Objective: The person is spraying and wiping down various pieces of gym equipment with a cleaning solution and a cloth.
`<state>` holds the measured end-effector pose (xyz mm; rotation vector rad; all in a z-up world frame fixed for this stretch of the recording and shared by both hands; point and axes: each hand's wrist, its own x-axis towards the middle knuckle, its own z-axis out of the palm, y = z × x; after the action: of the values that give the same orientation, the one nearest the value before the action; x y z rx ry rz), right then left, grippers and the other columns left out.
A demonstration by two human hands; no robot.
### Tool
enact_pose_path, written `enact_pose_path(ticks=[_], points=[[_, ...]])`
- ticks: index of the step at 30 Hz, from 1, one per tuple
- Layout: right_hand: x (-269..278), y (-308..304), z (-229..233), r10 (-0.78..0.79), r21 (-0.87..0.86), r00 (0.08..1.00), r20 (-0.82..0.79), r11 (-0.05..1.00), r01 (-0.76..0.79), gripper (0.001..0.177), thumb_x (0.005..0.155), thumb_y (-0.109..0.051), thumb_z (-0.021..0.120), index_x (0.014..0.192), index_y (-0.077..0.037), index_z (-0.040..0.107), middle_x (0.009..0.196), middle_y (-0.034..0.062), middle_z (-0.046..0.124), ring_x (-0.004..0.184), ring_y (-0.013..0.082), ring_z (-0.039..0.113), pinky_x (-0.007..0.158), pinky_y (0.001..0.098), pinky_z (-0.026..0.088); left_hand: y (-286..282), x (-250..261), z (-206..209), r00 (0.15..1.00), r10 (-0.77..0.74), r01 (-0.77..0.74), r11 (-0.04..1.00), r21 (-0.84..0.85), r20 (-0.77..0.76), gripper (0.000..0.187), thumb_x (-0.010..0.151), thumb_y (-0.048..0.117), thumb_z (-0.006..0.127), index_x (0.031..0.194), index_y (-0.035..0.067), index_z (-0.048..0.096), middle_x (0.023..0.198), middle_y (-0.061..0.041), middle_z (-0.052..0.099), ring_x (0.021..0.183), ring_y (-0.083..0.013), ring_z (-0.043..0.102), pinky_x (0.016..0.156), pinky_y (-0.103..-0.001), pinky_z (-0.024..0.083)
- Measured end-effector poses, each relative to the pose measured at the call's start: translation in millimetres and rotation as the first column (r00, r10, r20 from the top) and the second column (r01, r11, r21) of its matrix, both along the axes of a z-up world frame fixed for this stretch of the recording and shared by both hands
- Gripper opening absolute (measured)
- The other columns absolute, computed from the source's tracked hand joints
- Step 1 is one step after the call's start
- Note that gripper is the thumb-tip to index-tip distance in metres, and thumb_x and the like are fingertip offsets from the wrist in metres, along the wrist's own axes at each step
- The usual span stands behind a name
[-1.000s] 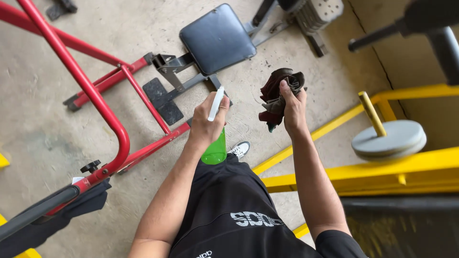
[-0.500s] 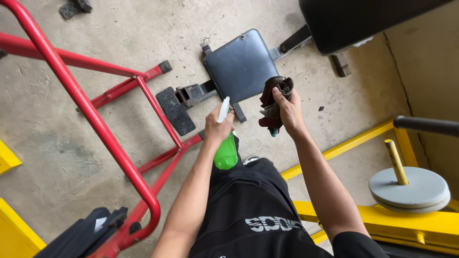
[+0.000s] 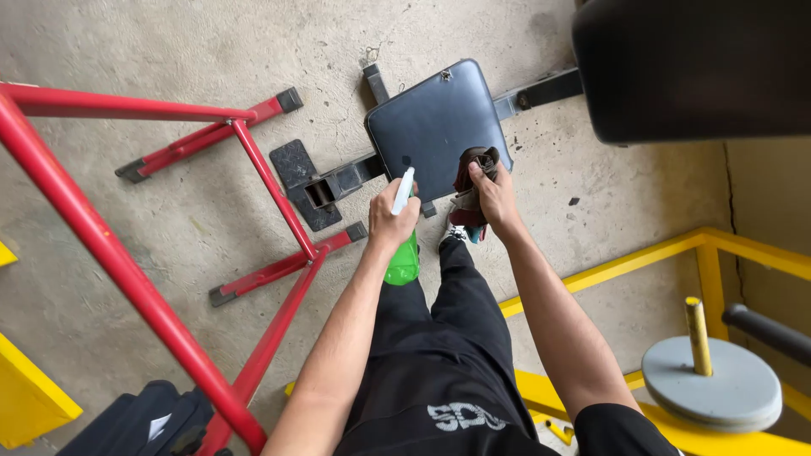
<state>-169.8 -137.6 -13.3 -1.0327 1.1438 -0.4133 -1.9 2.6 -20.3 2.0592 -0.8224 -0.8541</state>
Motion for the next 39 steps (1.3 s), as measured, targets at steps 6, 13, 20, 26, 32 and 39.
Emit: enact_pose_path(ticks=[6, 13, 20, 26, 32, 39], points=[[30, -12, -54, 0.136, -0.004, 0.941, -0.311, 0.990, -0.144, 0.034, 0.102, -0.029, 0.060, 0.129, -0.007, 0.058, 0.107, 0.0124, 0.070, 0.091, 0.0206, 0.069, 0.081, 0.0354, 0.057, -14, 6, 1, 0.988, 0.110, -0.101, 0.991, 0.084, -0.105, 0.050, 0.081, 0.008, 0.055, 0.129, 0.002, 0.066, 0.089, -0.025, 0.072, 0.085, -0.0402, 0.074, 0.077, -0.045, 0.059], [58, 23, -123, 0.258, -0.628, 0.846, -0.466, 0.578, -0.522, 0.060, 0.089, -0.012, 0.068, 0.147, -0.011, 0.053, 0.158, 0.0202, 0.041, 0.150, 0.0428, 0.035, 0.121, 0.0559, 0.030, 7, 3, -82, 0.985, 0.173, -0.170, 0.978, -0.123, 0.017, 0.049, 0.082, 0.002, 0.056, 0.130, -0.009, 0.063, 0.121, -0.031, 0.070, 0.112, -0.0449, 0.070, 0.096, -0.044, 0.058], [75, 32, -149, 0.508, -0.515, 0.555, -0.659, 0.232, -0.825, 0.077, 0.091, -0.055, 0.063, 0.157, -0.023, 0.042, 0.168, 0.0225, 0.013, 0.154, 0.0495, 0.009, 0.118, 0.0728, 0.005, 14, 12, -107, 0.960, 0.274, -0.261, 0.949, -0.177, 0.053, 0.046, 0.083, -0.001, 0.056, 0.128, -0.009, 0.062, 0.132, -0.030, 0.066, 0.121, -0.0440, 0.067, 0.106, -0.044, 0.055], [167, -21, -151, 0.397, -0.493, 0.455, -0.797, 0.007, -0.870, 0.059, 0.098, -0.055, 0.061, 0.154, -0.036, 0.054, 0.170, 0.0147, 0.026, 0.155, 0.0455, 0.017, 0.117, 0.0759, 0.007, 13, 27, -116, 0.953, 0.299, -0.286, 0.941, -0.182, 0.052, 0.043, 0.083, -0.002, 0.055, 0.125, -0.008, 0.064, 0.119, -0.028, 0.071, 0.108, -0.0421, 0.072, 0.097, -0.043, 0.058], [243, -45, -163, 0.402, -0.109, 0.161, -0.901, 0.150, -0.983, 0.035, 0.103, -0.044, 0.057, 0.125, -0.020, 0.069, 0.133, 0.0147, 0.066, 0.133, 0.0373, 0.052, 0.121, 0.0695, 0.024, 20, 33, -112, 0.939, 0.345, -0.339, 0.923, -0.181, 0.002, 0.040, 0.084, -0.004, 0.054, 0.123, -0.006, 0.065, 0.108, -0.025, 0.073, 0.097, -0.0392, 0.075, 0.088, -0.041, 0.061], [147, 48, -154, 0.202, -0.540, 0.518, -0.831, -0.077, -0.838, 0.036, 0.090, -0.023, 0.070, 0.126, -0.015, 0.067, 0.170, 0.0156, 0.027, 0.153, 0.0538, 0.021, 0.113, 0.0852, 0.012, 35, 35, -101, 0.929, 0.366, -0.348, 0.914, -0.209, 0.057, 0.041, 0.083, -0.005, 0.053, 0.122, -0.004, 0.066, 0.118, -0.023, 0.073, 0.109, -0.0402, 0.073, 0.098, -0.042, 0.059]])
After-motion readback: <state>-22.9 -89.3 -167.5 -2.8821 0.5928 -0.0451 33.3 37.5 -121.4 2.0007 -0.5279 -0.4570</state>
